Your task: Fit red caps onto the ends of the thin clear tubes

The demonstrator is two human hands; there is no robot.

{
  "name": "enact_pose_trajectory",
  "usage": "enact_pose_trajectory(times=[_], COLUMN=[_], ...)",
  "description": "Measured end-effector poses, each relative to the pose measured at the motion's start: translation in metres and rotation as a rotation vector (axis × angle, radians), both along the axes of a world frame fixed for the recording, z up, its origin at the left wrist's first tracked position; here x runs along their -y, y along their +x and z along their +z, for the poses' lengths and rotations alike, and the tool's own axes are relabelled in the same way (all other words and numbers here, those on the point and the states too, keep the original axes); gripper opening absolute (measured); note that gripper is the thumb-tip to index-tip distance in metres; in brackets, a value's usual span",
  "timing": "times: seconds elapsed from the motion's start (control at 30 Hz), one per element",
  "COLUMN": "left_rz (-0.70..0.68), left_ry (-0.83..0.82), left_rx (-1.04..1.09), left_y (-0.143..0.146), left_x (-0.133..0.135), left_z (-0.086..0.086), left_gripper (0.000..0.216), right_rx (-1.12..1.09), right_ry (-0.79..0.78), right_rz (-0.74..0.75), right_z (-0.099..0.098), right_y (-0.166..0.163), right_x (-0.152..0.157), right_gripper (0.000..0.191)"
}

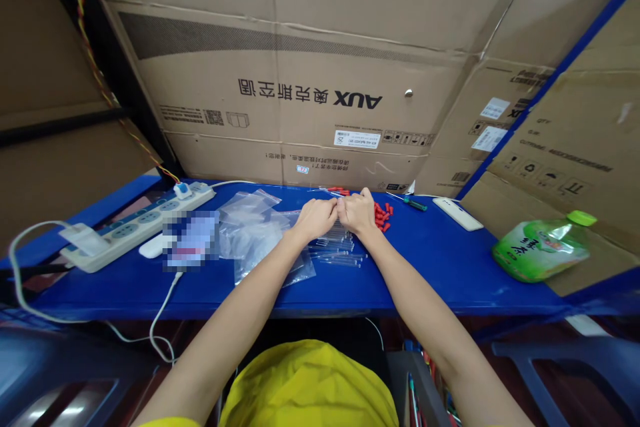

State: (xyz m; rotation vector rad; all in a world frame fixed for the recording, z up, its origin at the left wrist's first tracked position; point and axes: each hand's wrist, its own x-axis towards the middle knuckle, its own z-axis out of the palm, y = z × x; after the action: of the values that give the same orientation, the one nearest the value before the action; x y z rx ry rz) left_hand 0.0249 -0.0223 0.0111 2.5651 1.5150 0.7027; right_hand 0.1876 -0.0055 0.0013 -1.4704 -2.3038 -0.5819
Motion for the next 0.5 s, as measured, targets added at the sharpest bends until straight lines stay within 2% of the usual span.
enact_pose_trajectory(times=[0.2,0.5], left_rz=[-0.009,-0.023], left_ry=[-0.016,-0.055], left_rx=[0.022,0.0], left_y=[0.008,0.014], left_x=[0.001,0.003], left_z=[0.001,0.003], left_gripper=[0.045,0.037], right_rx=[-0.054,-0.053], right_ry=[0.084,0.141], right_rz=[-0.015,-0.006], right_z=[-0.004,-0.01], right_y=[0.009,0.019], right_x=[-0.007,-0.019], right_gripper=[0.061,0.059])
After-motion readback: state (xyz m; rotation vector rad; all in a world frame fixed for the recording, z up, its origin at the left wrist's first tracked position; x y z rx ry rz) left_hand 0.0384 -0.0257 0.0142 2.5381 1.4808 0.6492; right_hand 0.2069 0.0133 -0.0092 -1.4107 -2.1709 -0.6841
